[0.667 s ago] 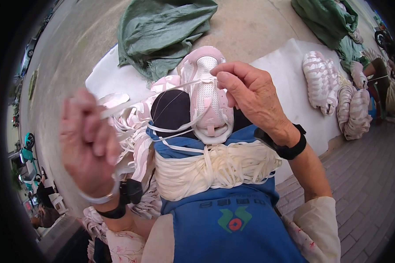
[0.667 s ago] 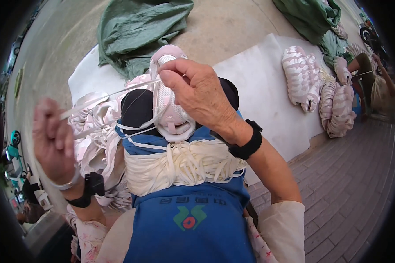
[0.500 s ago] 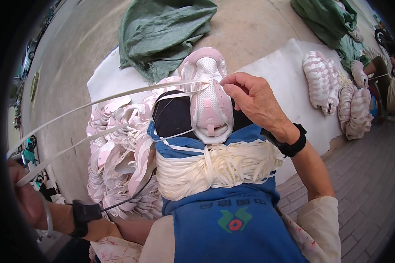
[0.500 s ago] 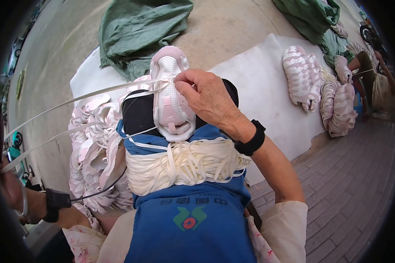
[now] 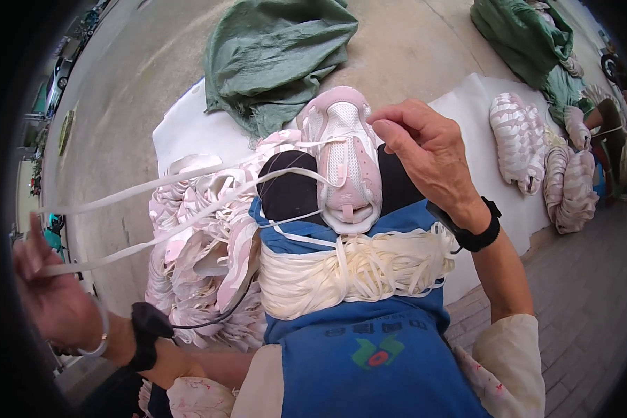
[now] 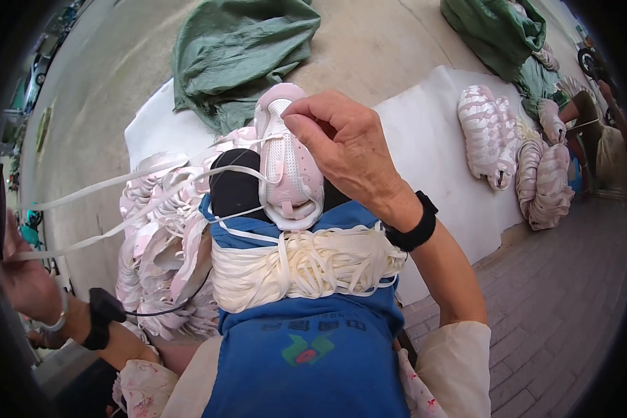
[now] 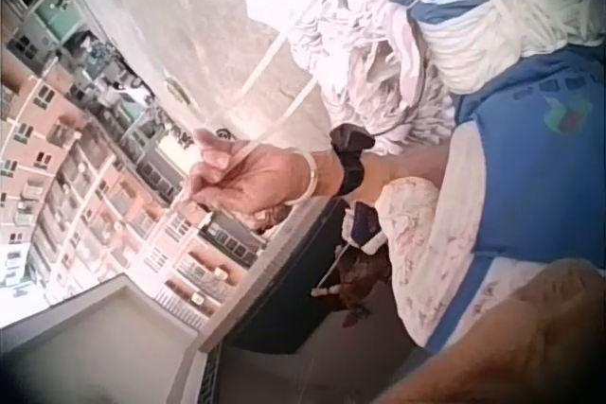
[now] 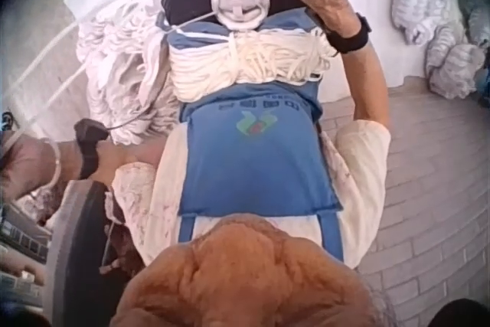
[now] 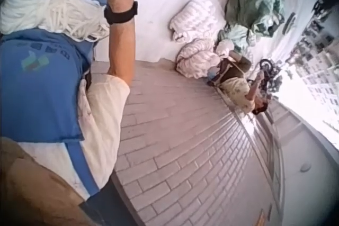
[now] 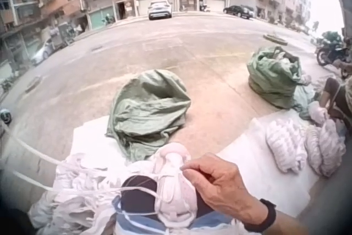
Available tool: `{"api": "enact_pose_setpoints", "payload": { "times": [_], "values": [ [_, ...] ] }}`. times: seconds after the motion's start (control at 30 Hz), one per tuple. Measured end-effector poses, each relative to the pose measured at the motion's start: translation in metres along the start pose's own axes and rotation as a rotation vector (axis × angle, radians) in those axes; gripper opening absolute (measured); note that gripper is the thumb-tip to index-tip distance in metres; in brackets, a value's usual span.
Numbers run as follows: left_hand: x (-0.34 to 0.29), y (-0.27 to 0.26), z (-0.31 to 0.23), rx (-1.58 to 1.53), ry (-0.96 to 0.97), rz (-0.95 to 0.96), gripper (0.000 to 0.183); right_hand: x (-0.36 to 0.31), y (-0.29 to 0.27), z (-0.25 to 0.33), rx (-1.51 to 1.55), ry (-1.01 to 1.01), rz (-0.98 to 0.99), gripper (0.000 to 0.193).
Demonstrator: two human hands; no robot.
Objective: The recorder is threading laces into a pink and white sneaker.
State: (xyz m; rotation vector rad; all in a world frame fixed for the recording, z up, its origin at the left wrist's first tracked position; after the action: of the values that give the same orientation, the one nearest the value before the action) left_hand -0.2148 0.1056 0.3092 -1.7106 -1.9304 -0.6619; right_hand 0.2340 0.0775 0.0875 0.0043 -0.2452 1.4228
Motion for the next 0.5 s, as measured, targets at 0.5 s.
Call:
{"api": "enact_pose_setpoints", "payload": {
  "times": [0.5],
  "values": [
    [-0.161,0.272,0.087,0.415,0.061,0.557,0.015,-0.020,0.032,0.086,-0.023,-0.386,-0.001,0.027]
  ]
}}
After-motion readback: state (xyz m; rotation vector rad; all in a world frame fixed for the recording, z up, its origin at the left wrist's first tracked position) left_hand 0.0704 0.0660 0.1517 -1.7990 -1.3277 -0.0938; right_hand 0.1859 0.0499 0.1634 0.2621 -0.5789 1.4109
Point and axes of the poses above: each hand's wrist, its own x-axis towards the middle knuckle, its own y-axis out of the palm, z = x × y, the point moved 10 cm from there along x, towards the middle knuckle, and after that the axes turned 10 degrees about x, right-handed, at the moved point
